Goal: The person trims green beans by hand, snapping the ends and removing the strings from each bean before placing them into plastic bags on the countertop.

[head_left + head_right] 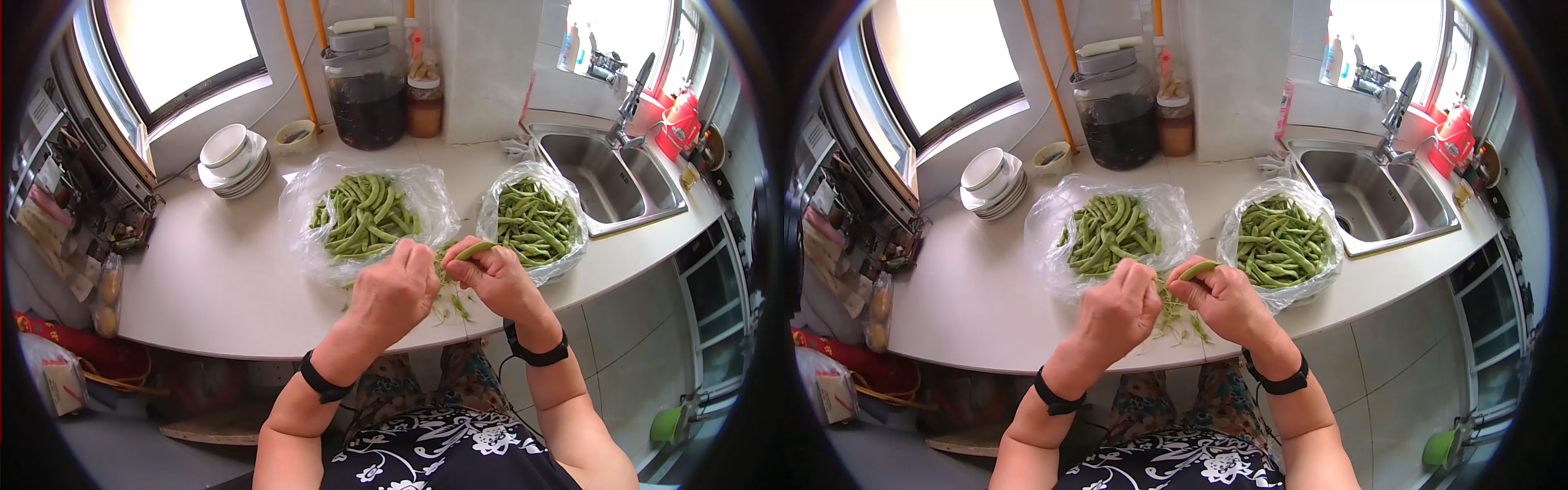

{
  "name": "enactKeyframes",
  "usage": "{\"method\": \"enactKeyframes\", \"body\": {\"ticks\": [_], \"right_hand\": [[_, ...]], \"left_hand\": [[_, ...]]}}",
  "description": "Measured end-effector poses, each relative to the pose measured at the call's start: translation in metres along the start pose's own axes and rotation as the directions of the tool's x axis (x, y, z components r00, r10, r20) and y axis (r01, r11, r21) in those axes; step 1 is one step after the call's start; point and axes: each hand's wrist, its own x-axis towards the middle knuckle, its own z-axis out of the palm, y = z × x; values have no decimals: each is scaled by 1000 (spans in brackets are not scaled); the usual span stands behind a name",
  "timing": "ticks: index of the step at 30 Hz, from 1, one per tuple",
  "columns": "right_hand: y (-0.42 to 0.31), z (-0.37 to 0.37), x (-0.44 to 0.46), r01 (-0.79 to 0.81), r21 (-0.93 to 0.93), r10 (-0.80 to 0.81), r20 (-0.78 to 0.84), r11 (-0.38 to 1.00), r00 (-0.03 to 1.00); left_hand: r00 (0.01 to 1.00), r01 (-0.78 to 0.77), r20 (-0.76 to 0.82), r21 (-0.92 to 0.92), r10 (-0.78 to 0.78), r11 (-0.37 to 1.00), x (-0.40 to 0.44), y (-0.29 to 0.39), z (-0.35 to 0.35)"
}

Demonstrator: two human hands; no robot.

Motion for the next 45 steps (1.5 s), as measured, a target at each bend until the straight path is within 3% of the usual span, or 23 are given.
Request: {"method": "enactKeyframes", "body": {"ticks": [4, 7, 8, 10, 13, 17, 20, 24, 26, 27, 28, 30, 32, 34, 35, 37, 38, 40, 43, 45], "right_hand": [[1, 0, -3, 128, -296, -135, -1, 946, 991], [2, -3, -6, 157, -388, -169, 3, 908, 986], [0, -3, -7, 158, -390, -171, 2, 907, 985], [-4, -4, -10, 22, -188, -19, 17, 982, 1000], [1, -6, -15, -9, -140, 10, 4, 990, 1000], [8, -9, -21, -22, -139, 25, 22, 990, 999], [15, -11, -27, -66, -113, 62, -40, 991, 997], [25, -19, -33, -9, -188, -26, -180, 982, 983], [26, -24, -33, -11, -171, -30, -233, 985, 972], [26, -25, -32, 45, -264, -118, -269, 964, 956], [25, -25, -32, 96, -355, -209, -295, 930, 932], [27, -23, -30, 84, -342, -203, -329, 936, 922], [24, -19, -28, 70, -334, -197, -365, 940, 910], [19, -11, -27, 207, -195, -273, -422, 959, 865], [19, -9, -27, 207, -193, -271, -419, 959, 867], [19, -5, -26, 264, -164, -309, -410, 950, 858], [22, -3, -25, 266, -161, -309, -404, 951, 861], [28, 0, -26, 325, -104, -340, -387, 940, 857], [29, 1, -27, 331, 64, -282, -388, 942, 877], [27, 0, -27, 321, -12, -304, -363, 947, 881]], "left_hand": [[997, 18, -74, -11, -19, 1000, 10, -2, -14], [986, 25, -165, -31, -30, 999, 14, -6, -21], [986, 23, -167, -31, -28, 999, 15, -7, -23], [979, 36, -198, -42, -43, 998, 15, -8, -27], [970, 84, -225, -28, -89, 996, 18, -12, -36], [963, 126, -234, -55, -136, 990, 18, -14, -37], [958, 150, -242, -30, -153, 988, 17, -18, -38], [923, 201, -337, 6, -187, 980, 14, -29, -33], [960, 156, -238, 30, -145, 987, 13, -24, -28], [960, 159, -237, 32, -147, 987, 10, -22, -22], [979, 183, -98, 43, -178, 982, 7, -20, -13], [972, 203, 103, 85, -211, 976, 6, -21, -2], [965, 231, 115, 52, -235, 972, 4, -12, 2], [966, 231, 149, -117, -213, 966, 1, -8, 3], [965, 235, 149, -115, -217, 965, -1, -5, 5], [902, 427, 293, -479, -319, 768, -3, 5, 7], [900, 430, 290, -476, -325, 767, -2, 9, 6], [825, 565, 411, -590, -388, 577, -3, 16, 5], [854, 513, 290, -605, -431, 610, -6, 14, 10], [819, 568, 365, -621, -442, 540, -4, 16, 1]]}}
